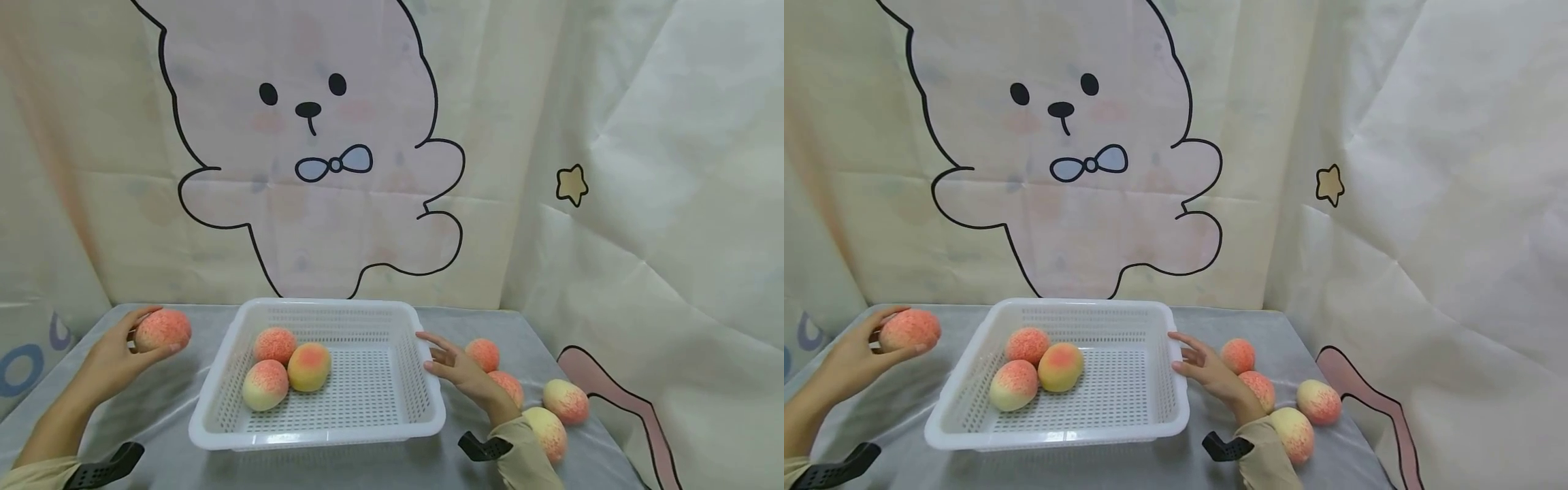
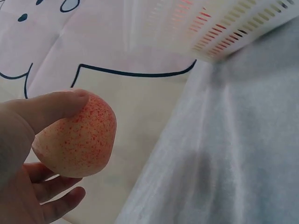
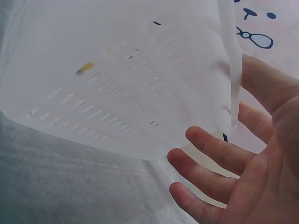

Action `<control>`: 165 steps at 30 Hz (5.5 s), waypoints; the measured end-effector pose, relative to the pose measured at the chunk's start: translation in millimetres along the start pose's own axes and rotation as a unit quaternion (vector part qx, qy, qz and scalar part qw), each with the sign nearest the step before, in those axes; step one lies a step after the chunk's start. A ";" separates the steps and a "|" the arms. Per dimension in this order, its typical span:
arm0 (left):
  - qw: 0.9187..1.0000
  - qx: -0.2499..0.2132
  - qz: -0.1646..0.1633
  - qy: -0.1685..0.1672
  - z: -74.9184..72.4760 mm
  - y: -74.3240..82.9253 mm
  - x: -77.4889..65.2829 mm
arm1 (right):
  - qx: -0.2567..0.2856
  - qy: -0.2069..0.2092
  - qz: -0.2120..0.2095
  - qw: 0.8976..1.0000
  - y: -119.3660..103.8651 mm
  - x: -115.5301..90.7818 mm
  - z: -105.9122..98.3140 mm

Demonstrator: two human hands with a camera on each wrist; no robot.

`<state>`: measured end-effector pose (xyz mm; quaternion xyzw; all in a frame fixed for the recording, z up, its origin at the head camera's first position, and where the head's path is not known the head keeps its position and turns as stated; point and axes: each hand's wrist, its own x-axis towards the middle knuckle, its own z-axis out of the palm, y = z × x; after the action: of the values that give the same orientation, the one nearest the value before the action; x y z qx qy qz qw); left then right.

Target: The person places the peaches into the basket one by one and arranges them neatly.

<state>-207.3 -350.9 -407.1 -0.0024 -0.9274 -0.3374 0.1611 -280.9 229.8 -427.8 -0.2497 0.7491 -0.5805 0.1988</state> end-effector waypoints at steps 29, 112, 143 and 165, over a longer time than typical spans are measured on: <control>0.995 -0.069 0.071 0.018 -5.7 58.0 -5.3 | 0.004 -0.018 -0.016 1.000 2.8 2.1 -2.9; 0.935 -0.028 0.192 -0.295 69.9 152.8 -13.3 | 0.031 -0.023 -0.017 0.999 0.7 0.2 -0.4; 0.927 0.071 0.231 -0.287 86.5 147.4 -22.2 | 0.023 -0.013 -0.010 1.000 3.5 1.6 0.9; 0.906 0.042 0.247 -0.342 83.9 150.2 -16.0 | 0.020 -0.007 -0.002 1.000 3.9 1.1 1.1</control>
<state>-200.1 -180.6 -378.5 -0.3397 -0.9086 -0.2265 -0.0874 -281.7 229.1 -431.9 -0.2512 0.7356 -0.5939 0.2077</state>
